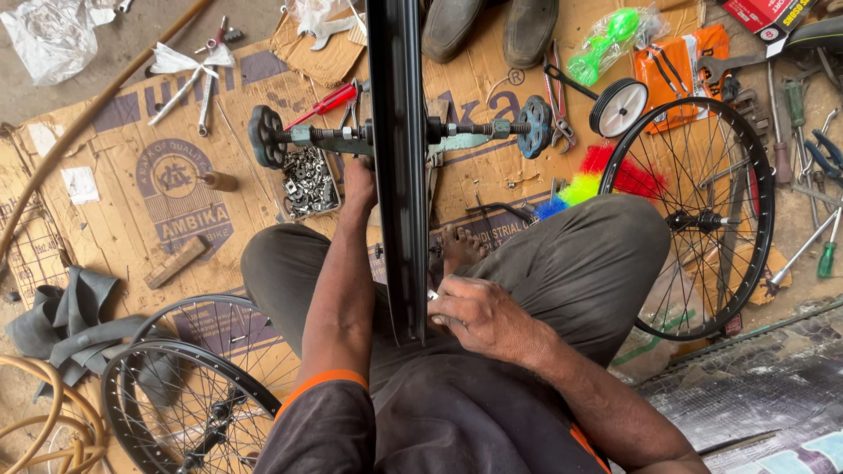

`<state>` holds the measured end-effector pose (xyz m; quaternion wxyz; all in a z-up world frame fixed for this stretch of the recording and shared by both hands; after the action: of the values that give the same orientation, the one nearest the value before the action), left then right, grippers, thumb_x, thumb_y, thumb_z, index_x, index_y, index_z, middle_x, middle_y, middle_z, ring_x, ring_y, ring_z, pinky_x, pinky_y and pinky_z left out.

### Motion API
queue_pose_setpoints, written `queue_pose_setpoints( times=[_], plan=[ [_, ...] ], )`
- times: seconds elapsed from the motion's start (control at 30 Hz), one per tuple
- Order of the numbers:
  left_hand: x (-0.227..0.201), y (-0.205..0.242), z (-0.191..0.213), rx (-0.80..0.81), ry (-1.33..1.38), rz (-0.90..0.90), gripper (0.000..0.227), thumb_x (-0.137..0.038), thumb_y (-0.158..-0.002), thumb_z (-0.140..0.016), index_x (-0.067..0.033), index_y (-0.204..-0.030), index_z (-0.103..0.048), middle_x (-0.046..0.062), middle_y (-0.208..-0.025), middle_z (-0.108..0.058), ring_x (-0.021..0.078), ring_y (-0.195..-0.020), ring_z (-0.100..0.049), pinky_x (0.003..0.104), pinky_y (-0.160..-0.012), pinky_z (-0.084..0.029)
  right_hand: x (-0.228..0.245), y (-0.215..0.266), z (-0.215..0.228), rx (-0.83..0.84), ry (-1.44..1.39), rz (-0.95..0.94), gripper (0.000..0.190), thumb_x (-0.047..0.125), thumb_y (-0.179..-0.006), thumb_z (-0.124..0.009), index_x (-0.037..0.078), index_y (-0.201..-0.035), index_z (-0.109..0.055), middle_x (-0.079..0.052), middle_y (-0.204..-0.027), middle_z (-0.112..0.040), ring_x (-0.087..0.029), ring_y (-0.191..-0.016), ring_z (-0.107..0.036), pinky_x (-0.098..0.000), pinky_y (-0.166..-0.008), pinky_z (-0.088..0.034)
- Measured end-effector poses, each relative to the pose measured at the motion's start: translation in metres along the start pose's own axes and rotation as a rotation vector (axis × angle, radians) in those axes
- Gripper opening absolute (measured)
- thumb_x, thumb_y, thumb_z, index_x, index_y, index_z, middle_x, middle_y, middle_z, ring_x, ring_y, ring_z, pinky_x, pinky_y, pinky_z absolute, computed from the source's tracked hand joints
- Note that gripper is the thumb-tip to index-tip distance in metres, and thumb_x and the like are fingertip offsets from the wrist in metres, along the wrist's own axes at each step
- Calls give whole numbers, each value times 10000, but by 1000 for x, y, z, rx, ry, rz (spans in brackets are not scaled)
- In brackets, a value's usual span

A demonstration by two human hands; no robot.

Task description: The person sits on the floor and uses a rim truing stand to adjust a bicycle rim. They repeatedly tighten and loosen the truing stand's knobs to align the rim, then use a small metal tool to adjust the rim's nipples. The person frequently rotates the rim to inspect its alignment and continues the adjustment process.

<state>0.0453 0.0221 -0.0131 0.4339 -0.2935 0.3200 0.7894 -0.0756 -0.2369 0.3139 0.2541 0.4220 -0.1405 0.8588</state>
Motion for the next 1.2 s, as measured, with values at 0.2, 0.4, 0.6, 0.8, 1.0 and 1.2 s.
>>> queue_pose_setpoints(
  times=[0.2, 0.4, 0.6, 0.8, 1.0, 1.2],
  plan=[
    [-2, 1, 1, -20, -36, -56, 186, -162, -878, -701, 22, -893, -724, 286, -874, -690, 447, -857, -691, 488, -717, -526, 5, -1, 1, 29, -18, -11, 182, 108, -816, -835, 49, -938, -712, -47, -829, -631, -193, -775, -683, -339, -695, -581],
    [-5, 3, 3, -16, -26, -53, 192, -170, -886, -698, 21, -889, -722, 288, -881, -690, 448, -854, -684, 492, -708, -518, 7, -2, 1, 66, -6, -22, 230, 135, -784, -863, 60, -948, -720, -50, -842, -627, -202, -789, -679, -351, -724, -580],
    [-6, 3, 4, -24, -32, -34, 147, -111, -867, -681, 32, -868, -719, 281, -868, -696, 418, -827, -698, 468, -717, -525, 9, -5, 1, 95, -3, -33, 312, 230, -728, -907, 60, -897, -707, -38, -825, -613, -178, -762, -666, -342, -696, -579],
    [-6, 4, 4, -12, 19, 2, 134, -92, -864, -675, 35, -874, -718, 264, -868, -705, 386, -809, -700, 451, -718, -523, 8, -5, -1, 85, -1, -36, 402, 353, -656, -944, 71, -801, -697, -12, -757, -599, -152, -702, -641, -332, -650, -570],
    [-7, 5, 5, -2, 9, 11, 153, -102, -867, -691, 48, -888, -709, 277, -866, -699, 401, -823, -699, 461, -732, -526, 7, -2, -1, 23, 53, -8, 325, 293, -707, -918, 77, -815, -701, -8, -761, -597, -147, -704, -647, -335, -666, -574],
    [-7, 4, 5, 9, -13, 19, 146, -84, -868, -663, 37, -927, -718, 270, -896, -712, 399, -851, -710, 469, -745, -531, 6, -2, -9, -7, 100, 12, 318, 298, -755, -908, 63, -819, -703, -24, -719, -555, -156, -650, -623, -346, -613, -555]
  ],
)
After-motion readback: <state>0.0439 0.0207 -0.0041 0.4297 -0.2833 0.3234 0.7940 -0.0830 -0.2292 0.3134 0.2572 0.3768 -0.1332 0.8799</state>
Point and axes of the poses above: each hand's wrist, its own y-axis away from the middle knuckle, its own z-axis out of the back of the hand, x = y × z, the point moved 5 cm from there along -y, towards the middle knuckle
